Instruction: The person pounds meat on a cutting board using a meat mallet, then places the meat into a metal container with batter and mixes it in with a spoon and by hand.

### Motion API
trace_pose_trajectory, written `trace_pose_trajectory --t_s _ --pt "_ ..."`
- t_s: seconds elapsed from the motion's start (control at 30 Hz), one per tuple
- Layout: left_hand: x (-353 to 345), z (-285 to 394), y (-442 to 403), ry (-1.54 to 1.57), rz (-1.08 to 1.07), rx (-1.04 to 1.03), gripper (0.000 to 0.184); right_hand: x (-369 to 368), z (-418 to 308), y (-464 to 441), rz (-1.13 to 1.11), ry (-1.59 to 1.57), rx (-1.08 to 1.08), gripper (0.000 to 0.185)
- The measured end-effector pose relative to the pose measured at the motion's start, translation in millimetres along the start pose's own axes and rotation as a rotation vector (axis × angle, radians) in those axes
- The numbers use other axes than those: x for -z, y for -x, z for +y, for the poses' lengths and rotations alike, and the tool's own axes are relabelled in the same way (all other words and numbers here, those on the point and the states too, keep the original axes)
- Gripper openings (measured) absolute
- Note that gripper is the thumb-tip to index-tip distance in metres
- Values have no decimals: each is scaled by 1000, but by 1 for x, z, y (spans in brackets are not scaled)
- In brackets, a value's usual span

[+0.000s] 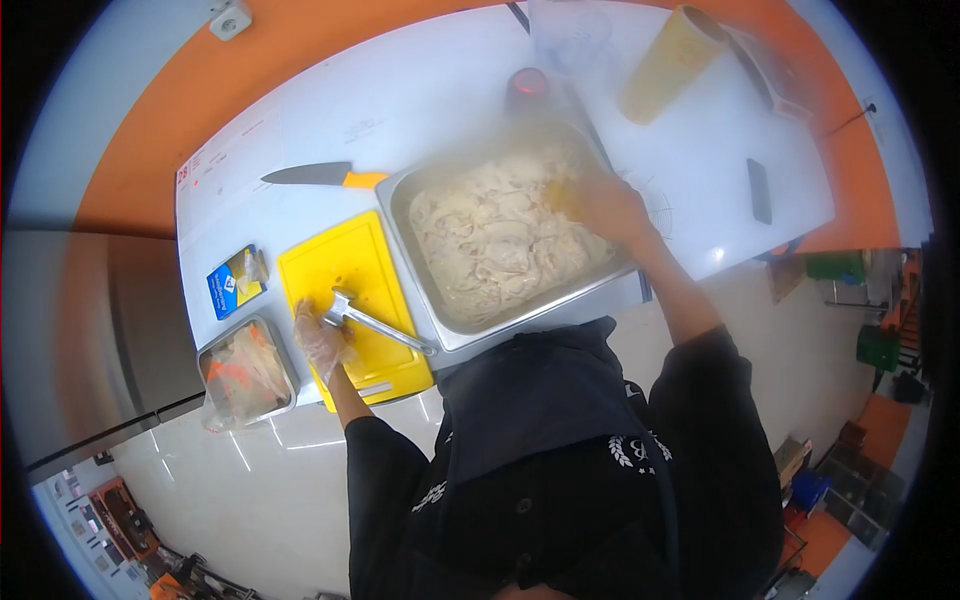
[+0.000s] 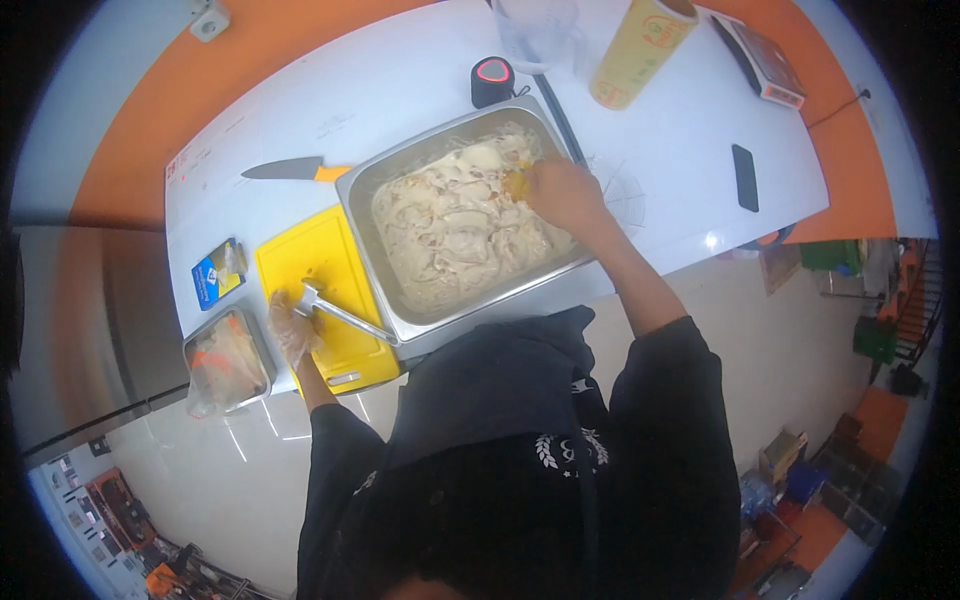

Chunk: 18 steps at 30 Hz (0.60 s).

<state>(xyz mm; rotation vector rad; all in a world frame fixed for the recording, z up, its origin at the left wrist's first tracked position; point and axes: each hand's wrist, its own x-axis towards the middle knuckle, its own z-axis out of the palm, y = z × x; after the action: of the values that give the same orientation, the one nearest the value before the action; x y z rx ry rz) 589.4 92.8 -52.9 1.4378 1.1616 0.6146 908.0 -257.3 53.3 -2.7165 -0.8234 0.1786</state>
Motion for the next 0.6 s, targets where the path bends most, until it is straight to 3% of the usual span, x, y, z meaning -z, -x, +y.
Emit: trace_pose_trajectory --t_s 0.03,0.1,0.17,0.23,0.33,0.43,0.53,0.6 --pt "0 4 3 26 4 29 31 -1 -4 -1 -21 78 -25 19" --pt "-3 11 7 -193 39 -162 31 -3 -8 -3 -23 165 -37 17" --pt "0 9 8 -173 28 -147 30 -5 -10 -3 3 184 -11 16" --pt "2 5 2 89 -54 54 29 -12 -8 0 -4 180 -15 16" --pt "2 -1 -1 207 -55 46 28 -7 -8 1 -21 180 -35 16" --pt "2 -8 -5 -271 57 -239 28 -14 -5 1 -29 153 -12 17" --pt "-1 5 1 66 2 17 24 -10 -6 2 -27 151 -43 18" --pt "9 -26 -16 -201 37 -261 23 -16 -7 -3 -30 137 -25 19"
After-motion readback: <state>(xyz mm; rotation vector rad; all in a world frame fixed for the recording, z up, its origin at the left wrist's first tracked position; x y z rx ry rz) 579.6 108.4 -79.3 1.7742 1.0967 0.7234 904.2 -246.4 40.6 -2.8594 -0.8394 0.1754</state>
